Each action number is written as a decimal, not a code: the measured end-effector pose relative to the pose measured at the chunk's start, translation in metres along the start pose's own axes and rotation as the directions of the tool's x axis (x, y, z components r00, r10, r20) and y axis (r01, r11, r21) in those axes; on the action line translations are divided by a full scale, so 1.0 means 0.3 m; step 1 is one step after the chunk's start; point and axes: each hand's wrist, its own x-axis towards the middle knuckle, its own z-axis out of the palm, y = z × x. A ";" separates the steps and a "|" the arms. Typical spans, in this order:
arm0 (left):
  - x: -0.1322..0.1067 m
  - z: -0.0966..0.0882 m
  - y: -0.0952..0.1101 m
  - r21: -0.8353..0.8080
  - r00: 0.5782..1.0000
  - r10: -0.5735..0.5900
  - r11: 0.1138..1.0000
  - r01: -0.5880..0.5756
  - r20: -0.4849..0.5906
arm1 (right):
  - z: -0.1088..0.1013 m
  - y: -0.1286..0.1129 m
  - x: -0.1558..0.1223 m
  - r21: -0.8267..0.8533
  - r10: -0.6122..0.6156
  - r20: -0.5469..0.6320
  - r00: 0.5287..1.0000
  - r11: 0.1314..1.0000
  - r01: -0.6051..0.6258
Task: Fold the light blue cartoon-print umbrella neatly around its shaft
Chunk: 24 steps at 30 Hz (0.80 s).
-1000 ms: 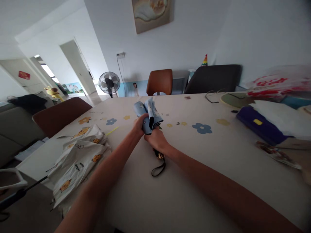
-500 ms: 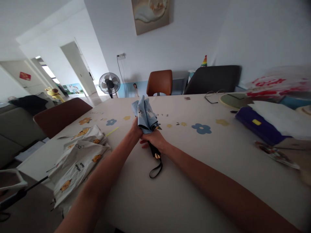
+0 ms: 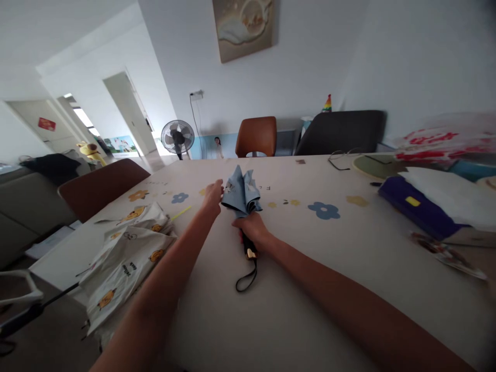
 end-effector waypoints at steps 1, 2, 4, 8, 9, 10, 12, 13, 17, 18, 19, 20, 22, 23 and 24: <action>0.001 -0.005 0.013 0.016 0.999 0.039 0.999 -0.039 -0.020 | 0.001 0.001 -0.001 -0.001 -0.009 0.006 1.000 1.000 0.009; 0.000 -0.007 0.022 0.035 0.996 0.084 0.996 -0.083 -0.009 | 0.002 0.003 -0.001 -0.004 -0.020 0.014 1.000 1.000 0.020; -0.002 -0.007 0.027 0.094 0.986 0.161 0.982 -0.165 0.053 | 0.005 0.008 -0.001 -0.015 -0.040 0.028 0.999 0.999 0.040; 0.012 -0.013 0.008 0.196 0.981 0.155 0.965 -0.176 0.120 | 0.009 0.017 -0.001 -0.035 -0.051 0.051 0.997 0.998 0.053; 0.021 -0.019 0.004 0.215 0.983 0.144 0.962 -0.166 0.116 | 0.010 0.018 -0.001 -0.044 -0.048 0.054 0.997 0.998 0.050; 0.031 -0.026 0.001 0.232 0.985 0.134 0.960 -0.157 0.111 | 0.010 0.019 0.000 -0.053 -0.044 0.056 0.997 0.997 0.047; 0.049 -0.041 0.000 0.261 0.990 0.107 0.957 -0.129 0.095 | 0.010 0.019 0.001 -0.065 -0.033 0.056 0.998 0.997 0.037; 0.055 -0.047 -0.001 0.275 0.992 0.090 0.955 -0.110 0.086 | 0.009 0.018 0.002 -0.063 -0.025 0.056 0.998 0.998 0.028; 0.062 -0.050 -0.021 0.329 0.995 0.086 0.939 -0.099 0.055 | 0.003 0.011 0.004 -0.025 0.008 0.066 0.998 1.000 -0.006; 0.061 -0.045 -0.030 0.344 0.994 0.103 0.932 -0.112 0.046 | 0.002 0.010 0.004 -0.012 0.019 0.067 0.998 1.000 -0.018; 0.059 -0.039 -0.039 0.361 0.992 0.120 0.924 -0.125 0.034 | 0.002 0.008 0.004 0.003 0.033 0.063 0.997 0.999 -0.033; 0.058 -0.033 -0.047 0.375 0.990 0.138 0.917 -0.137 0.025 | 0.002 0.007 0.005 0.021 0.050 0.054 0.997 0.998 -0.051; 0.057 -0.023 -0.054 0.396 0.987 0.162 0.905 -0.154 0.013 | 0.001 0.006 0.006 0.060 0.067 0.045 0.997 0.996 -0.069; 0.057 -0.020 -0.054 0.401 0.986 0.168 0.902 -0.158 0.011 | 0.001 0.006 0.007 0.074 0.064 0.047 0.997 0.995 -0.067; 0.056 -0.020 -0.052 0.401 0.986 0.169 0.902 -0.159 0.010 | 0.001 0.007 0.007 0.081 0.058 0.052 0.997 0.995 -0.063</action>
